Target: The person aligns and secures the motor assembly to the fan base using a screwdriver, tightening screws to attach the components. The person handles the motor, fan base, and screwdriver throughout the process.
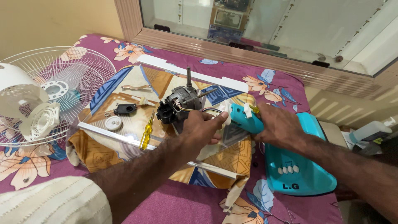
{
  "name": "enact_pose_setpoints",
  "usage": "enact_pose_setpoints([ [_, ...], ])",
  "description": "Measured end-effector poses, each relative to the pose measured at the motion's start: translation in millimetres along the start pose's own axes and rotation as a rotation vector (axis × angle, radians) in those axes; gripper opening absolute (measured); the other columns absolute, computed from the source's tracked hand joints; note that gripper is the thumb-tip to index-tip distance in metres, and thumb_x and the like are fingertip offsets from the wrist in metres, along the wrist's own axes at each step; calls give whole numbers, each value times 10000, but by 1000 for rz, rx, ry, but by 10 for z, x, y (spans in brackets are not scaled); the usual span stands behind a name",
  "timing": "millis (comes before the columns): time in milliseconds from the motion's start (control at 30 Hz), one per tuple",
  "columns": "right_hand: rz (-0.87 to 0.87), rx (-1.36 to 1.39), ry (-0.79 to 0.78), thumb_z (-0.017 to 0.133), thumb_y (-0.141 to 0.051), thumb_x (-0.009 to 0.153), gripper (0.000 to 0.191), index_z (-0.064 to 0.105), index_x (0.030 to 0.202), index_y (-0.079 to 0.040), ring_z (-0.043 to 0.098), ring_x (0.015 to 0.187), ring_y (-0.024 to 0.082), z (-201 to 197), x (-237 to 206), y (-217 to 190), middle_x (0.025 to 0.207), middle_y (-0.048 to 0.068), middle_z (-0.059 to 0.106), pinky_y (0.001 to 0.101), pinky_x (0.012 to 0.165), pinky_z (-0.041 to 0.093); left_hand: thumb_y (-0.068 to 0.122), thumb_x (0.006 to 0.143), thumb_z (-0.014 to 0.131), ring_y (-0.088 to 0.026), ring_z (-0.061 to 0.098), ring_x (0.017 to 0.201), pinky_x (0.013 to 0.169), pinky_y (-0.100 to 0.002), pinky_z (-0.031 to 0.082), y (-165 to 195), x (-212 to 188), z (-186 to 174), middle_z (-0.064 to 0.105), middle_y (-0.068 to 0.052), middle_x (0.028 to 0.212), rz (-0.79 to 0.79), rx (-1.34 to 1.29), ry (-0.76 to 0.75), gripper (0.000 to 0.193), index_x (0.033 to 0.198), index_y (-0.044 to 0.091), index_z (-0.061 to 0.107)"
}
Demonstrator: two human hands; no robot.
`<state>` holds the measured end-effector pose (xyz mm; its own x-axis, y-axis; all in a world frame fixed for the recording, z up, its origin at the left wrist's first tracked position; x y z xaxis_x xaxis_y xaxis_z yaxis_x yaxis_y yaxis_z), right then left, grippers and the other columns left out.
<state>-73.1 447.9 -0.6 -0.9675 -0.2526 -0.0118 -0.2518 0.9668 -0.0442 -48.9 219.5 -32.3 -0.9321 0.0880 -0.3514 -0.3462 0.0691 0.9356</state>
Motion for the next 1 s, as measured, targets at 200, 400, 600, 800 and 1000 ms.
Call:
enact_pose_setpoints([
  [200,-163,62,139,904,-262,553,631,473,974,-73,628,946,404,-13,-68,-42,930,146,628,538,774,491,262,935,701,-226,731,765,639,-309,635,-86,108,17,744,-178,1085,-128,-69,-11,468,1249,-70,598],
  [400,-161,53,195,911,-223,535,671,454,1000,-61,593,944,393,19,-147,-83,907,148,579,535,792,479,243,967,653,-253,719,843,697,-341,642,-42,55,-9,691,-216,1166,-185,-103,-30,485,1309,-83,542],
  [600,-231,58,295,904,-190,479,736,475,1061,-50,587,1015,410,-64,-293,-220,973,154,606,538,757,518,329,943,705,-293,709,951,795,-361,656,54,-8,25,641,-227,1189,-148,-95,-111,599,1292,-125,531],
  [800,-110,50,185,914,-236,511,768,493,1135,-80,635,971,379,-112,-353,-228,957,145,624,527,744,535,205,892,744,-290,713,1021,832,-335,687,10,53,87,580,-254,1263,-126,-244,-154,690,1340,-90,309],
  [1000,-349,70,239,906,-246,496,797,536,1184,-85,651,860,400,-238,-358,-195,886,162,658,530,706,515,203,954,682,-251,664,962,757,-302,659,-193,52,85,557,-189,1214,-216,-374,-197,540,1326,-49,381],
])
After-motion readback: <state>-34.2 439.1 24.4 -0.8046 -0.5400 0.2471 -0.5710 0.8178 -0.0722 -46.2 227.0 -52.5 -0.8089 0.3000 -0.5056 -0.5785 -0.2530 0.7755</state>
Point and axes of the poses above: each hand's wrist, its own x-axis towards the middle knuckle, its own z-axis out of the palm, y = z × x, the point moved 3 cm from there along x, towards the middle knuckle
